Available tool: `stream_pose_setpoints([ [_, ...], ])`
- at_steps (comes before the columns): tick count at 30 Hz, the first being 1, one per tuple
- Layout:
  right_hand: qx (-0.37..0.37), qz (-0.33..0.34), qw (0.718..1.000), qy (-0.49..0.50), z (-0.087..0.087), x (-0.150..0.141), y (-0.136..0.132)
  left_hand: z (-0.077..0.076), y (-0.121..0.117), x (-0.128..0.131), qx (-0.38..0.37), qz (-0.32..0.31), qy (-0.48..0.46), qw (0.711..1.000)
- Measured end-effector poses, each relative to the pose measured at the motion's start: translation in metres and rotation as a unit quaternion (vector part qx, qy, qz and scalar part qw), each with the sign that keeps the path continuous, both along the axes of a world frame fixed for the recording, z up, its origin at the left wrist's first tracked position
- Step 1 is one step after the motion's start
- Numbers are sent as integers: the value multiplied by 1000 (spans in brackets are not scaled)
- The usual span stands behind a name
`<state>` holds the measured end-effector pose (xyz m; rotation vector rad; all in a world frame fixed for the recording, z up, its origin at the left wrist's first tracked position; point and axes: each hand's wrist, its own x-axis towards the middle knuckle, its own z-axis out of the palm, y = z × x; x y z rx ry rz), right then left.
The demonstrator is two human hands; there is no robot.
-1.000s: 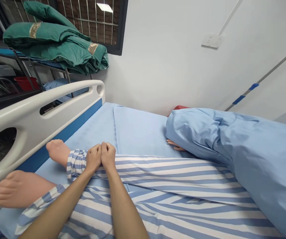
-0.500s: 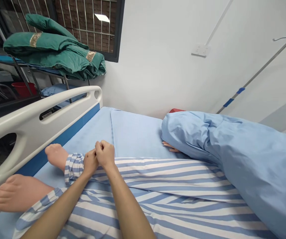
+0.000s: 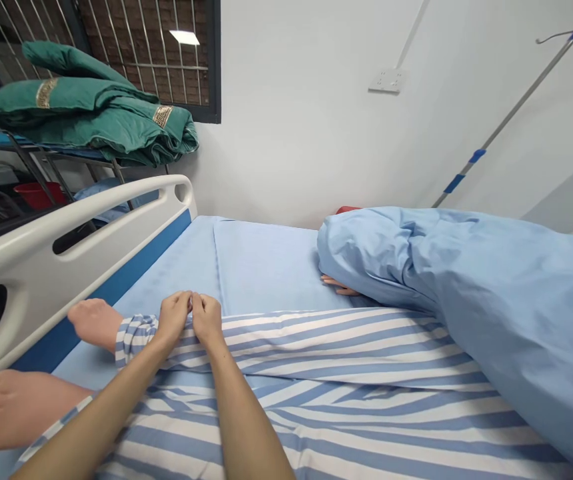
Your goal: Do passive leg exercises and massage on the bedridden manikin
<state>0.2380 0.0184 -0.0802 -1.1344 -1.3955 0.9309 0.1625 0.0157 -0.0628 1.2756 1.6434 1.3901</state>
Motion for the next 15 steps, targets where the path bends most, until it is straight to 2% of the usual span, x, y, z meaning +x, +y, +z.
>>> stream_pose_setpoints([
  [2, -19, 10, 998, 53, 1, 2, 2, 9, 4, 10, 32, 22, -109, 993],
  [4, -36, 12, 995, 93, 1, 4, 2, 9, 6, 19, 42, 48, -137, 989],
  [7, -41, -14, 992, 117, 2, 5, 2, -7, 2, 26, 32, 78, -24, 996],
  [10, -34, -37, 992, 112, 0, 4, 2, -25, -2, 26, 38, 75, 83, 993],
  [15, -39, -43, 997, 43, 2, 4, 2, -31, -2, 22, 43, 62, 119, 990],
])
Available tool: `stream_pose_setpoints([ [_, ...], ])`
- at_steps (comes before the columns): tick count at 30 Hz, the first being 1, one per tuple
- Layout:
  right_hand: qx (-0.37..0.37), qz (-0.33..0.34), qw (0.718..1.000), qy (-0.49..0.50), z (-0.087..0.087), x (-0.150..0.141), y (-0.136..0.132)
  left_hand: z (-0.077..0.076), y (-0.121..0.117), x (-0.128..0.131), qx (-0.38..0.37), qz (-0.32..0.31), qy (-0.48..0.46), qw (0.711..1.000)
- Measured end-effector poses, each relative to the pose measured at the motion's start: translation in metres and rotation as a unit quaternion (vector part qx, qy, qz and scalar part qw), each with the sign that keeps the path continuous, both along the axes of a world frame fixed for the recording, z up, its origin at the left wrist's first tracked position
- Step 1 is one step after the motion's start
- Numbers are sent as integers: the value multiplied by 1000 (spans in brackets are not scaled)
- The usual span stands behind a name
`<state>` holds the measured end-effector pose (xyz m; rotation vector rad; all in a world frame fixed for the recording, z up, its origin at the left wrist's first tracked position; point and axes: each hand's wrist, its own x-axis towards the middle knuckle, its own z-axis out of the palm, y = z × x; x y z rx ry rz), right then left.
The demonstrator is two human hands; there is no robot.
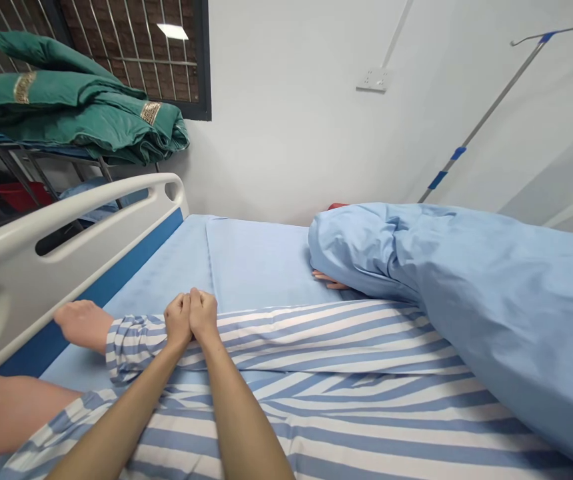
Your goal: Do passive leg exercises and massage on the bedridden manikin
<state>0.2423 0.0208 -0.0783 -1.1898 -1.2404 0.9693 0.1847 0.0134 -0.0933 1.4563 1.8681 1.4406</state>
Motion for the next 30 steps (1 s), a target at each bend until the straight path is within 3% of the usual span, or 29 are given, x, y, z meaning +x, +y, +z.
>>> stream_pose_setpoints([
  [5, 36, 6, 981, -192, 16, 14, 2, 3, -2, 2, 1, -16, 5, 1000],
  [8, 77, 5, 973, -218, 16, 23, 3, 4, -4, 4, -10, -24, 27, 999],
  [13, 81, 14, 977, -195, -2, 30, 1, 3, -4, 5, -14, -18, 63, 998],
  [16, 87, 25, 988, -126, -5, 34, 0, 12, 0, 11, -29, -53, 45, 997],
  [22, 52, 45, 997, 25, 2, 43, 3, 42, 15, 38, 1, -81, -174, 982],
  [25, 34, 22, 999, 33, 1, 44, 3, 35, 16, 45, 13, -46, -179, 983],
  [30, 38, -5, 999, 8, 0, 42, 3, 11, 9, 41, 2, -28, -63, 998],
])
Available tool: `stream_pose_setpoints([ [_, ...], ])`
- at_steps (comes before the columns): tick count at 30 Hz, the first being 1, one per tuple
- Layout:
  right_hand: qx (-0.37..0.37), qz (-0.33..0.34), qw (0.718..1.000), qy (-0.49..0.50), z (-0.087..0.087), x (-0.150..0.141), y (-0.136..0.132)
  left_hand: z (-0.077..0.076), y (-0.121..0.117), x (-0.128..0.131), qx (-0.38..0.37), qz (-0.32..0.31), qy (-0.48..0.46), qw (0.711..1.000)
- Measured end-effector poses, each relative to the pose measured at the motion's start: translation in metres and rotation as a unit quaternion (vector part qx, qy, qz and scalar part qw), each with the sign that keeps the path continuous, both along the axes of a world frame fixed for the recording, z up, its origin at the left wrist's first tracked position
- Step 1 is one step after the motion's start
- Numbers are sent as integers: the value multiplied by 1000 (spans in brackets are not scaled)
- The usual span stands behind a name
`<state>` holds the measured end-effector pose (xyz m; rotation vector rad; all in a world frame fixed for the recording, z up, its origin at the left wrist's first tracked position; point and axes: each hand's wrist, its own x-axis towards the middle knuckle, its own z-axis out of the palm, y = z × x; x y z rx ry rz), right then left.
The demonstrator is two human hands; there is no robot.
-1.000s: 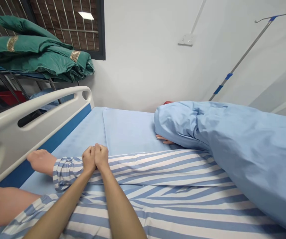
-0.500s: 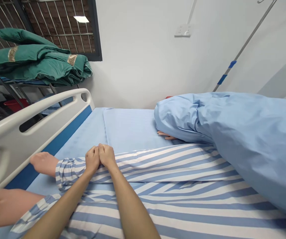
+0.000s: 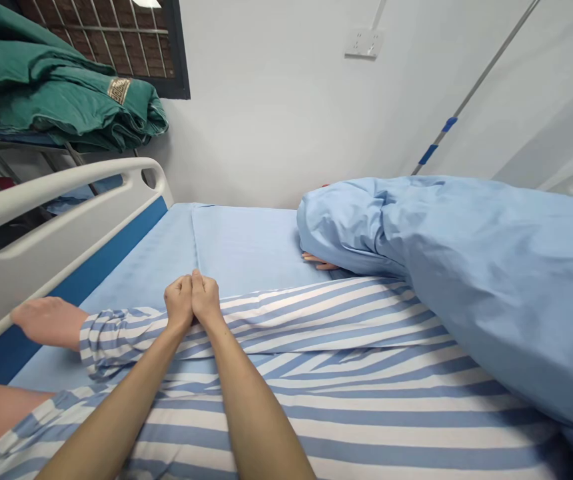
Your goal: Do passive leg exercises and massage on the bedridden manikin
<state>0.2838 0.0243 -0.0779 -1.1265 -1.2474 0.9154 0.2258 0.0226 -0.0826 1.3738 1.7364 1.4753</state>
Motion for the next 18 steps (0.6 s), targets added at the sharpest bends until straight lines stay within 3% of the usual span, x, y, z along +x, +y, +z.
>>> stream_pose_setpoints([
  [4, -28, -34, 996, -79, 10, 2, 4, -1, 0, -3, -9, -13, 24, 1000],
  [8, 34, -39, 984, -170, 17, 15, 1, 3, 1, 0, -16, -44, 37, 998],
  [14, 43, -12, 990, -135, 1, 29, -7, 7, -3, 4, -63, -117, 21, 991],
  [18, 32, -21, 999, -26, -1, 34, -3, 26, -1, 19, -35, -143, -58, 987],
])
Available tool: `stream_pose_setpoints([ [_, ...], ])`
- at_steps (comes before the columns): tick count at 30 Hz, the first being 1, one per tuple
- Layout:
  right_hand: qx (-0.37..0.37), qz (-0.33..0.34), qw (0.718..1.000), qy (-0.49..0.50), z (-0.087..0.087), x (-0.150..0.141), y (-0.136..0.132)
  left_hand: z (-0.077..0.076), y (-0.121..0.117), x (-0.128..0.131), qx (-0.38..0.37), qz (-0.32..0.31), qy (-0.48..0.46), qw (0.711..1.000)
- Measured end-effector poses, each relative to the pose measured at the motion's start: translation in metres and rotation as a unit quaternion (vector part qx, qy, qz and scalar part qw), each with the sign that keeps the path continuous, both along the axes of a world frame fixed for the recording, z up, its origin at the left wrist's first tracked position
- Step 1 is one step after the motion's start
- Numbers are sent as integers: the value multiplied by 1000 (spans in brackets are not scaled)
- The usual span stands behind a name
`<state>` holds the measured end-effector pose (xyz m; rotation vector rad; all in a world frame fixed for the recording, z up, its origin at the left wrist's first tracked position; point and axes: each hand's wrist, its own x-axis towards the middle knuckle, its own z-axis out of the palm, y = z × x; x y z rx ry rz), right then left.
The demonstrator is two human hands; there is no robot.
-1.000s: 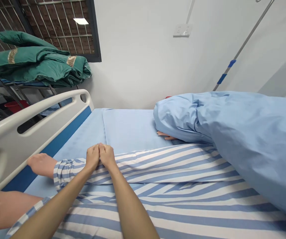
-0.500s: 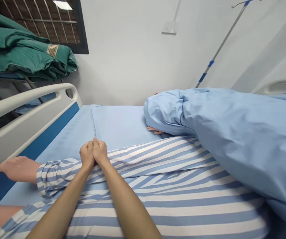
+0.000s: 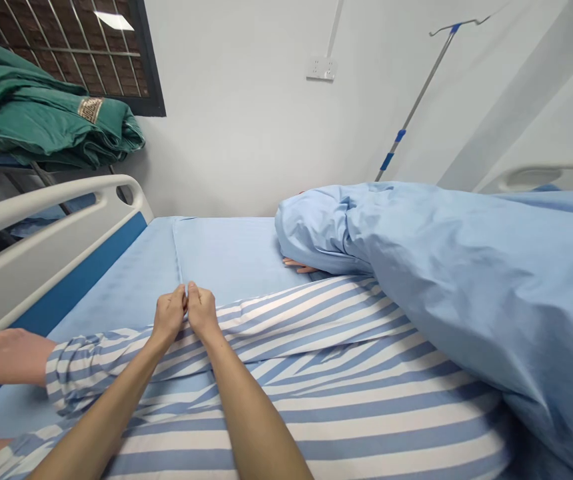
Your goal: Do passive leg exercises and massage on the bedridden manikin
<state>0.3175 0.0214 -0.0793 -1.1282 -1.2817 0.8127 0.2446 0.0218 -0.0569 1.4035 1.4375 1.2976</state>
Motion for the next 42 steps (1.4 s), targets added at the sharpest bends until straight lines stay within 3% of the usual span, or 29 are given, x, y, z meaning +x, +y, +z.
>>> stream_pose_setpoints([
  [3, -1, -2, 999, 47, 2, 3, 2, 12, 1, 16, 22, 4, -105, 994],
  [5, 1, -7, 999, 42, 1, 3, 2, 10, 0, 24, 22, 56, -121, 991],
  [8, -18, -44, 998, 27, 0, 2, 2, -6, -5, 27, 5, 144, -63, 988],
  [10, -36, -63, 997, 25, 1, 2, 4, -16, -7, 26, 11, 157, 1, 987],
  [14, -74, -76, 992, -67, 15, 10, 9, -21, -6, 24, 31, 123, 80, 989],
  [18, -17, -40, 979, -201, 24, 29, 5, -18, -5, 28, 44, 70, 145, 986],
  [22, -2, -49, 982, -182, 10, 40, -4, -17, -6, 32, 28, 64, 195, 978],
  [25, 6, -38, 989, -142, 3, 43, -6, -10, -3, 37, 15, 50, 174, 983],
  [29, 6, -41, 999, -26, 5, 50, -2, 4, 9, 54, -36, 27, 62, 997],
  [32, -7, -52, 998, 41, 6, 55, 2, 6, 12, 69, -39, 53, -33, 997],
  [34, -21, -70, 996, 60, 3, 56, 3, 1, 8, 75, -20, 68, -6, 997],
  [38, -59, -102, 991, 60, 4, 57, 6, -11, -1, 75, 28, 70, 138, 988],
  [42, -112, -106, 980, -130, 20, 71, 7, -13, 0, 75, 21, 45, 203, 978],
])
